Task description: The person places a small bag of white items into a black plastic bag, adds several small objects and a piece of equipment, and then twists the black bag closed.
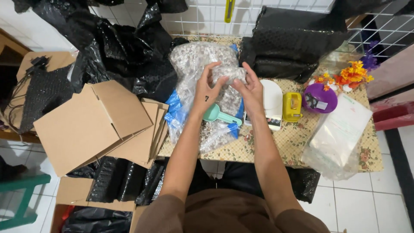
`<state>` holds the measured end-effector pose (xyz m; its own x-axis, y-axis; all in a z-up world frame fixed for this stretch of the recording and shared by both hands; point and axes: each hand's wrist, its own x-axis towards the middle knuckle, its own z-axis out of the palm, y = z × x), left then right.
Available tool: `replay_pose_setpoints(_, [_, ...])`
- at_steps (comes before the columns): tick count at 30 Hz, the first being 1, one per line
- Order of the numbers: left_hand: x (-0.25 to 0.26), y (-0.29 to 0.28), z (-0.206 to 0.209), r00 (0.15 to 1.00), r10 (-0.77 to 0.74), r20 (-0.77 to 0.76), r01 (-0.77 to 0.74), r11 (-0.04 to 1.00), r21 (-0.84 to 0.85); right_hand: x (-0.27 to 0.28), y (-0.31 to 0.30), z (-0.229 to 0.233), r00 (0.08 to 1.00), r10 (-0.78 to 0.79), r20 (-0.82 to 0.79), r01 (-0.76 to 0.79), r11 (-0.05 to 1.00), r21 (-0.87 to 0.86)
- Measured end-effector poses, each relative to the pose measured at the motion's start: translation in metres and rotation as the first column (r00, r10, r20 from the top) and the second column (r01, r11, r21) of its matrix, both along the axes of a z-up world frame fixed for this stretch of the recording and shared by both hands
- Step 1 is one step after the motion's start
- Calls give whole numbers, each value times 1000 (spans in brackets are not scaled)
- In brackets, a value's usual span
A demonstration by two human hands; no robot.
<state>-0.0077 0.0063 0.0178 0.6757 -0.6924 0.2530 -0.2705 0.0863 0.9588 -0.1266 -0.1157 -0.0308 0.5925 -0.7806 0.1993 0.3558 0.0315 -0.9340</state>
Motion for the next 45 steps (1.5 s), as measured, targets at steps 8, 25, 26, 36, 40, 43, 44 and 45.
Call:
replay_pose_setpoints(8, [6, -11, -34, 992, 107, 67, -112, 991, 71, 6, -12, -19, 963, -163, -217, 129, 978, -164])
replay_pose_setpoints(25, [1, -13, -23, 943, 169, 286, -245, 935, 255, 8, -3, -12, 877, -309, -368, 155, 907, -391])
replay_pose_setpoints(26, [0, -13, -24, 939, 174, 297, -253, 933, 256, 5, 4, -2, 865, -327, -381, 147, 891, -430])
replay_pose_setpoints(36, [3, -14, -42, 905, 71, 419, -145, 979, 146, -2, 3, 6, 875, -418, -245, 83, 628, -773])
replay_pose_setpoints(40, [1, -21, -48, 891, 122, 437, -207, 966, 154, 0, 5, 2, 864, -468, -187, 132, 568, -813])
replay_pose_setpoints(43, [-5, -16, -35, 822, 125, 556, -249, 956, 154, 1, 6, 4, 881, -457, -123, 160, 532, -832])
replay_pose_setpoints(44, [-9, -11, -29, 817, 122, 564, -235, 963, 131, 1, 8, 5, 876, -473, -97, 191, 523, -831])
replay_pose_setpoints(45, [-12, -6, -23, 812, 120, 572, -219, 970, 107, 1, 10, 6, 870, -489, -70, 222, 514, -828])
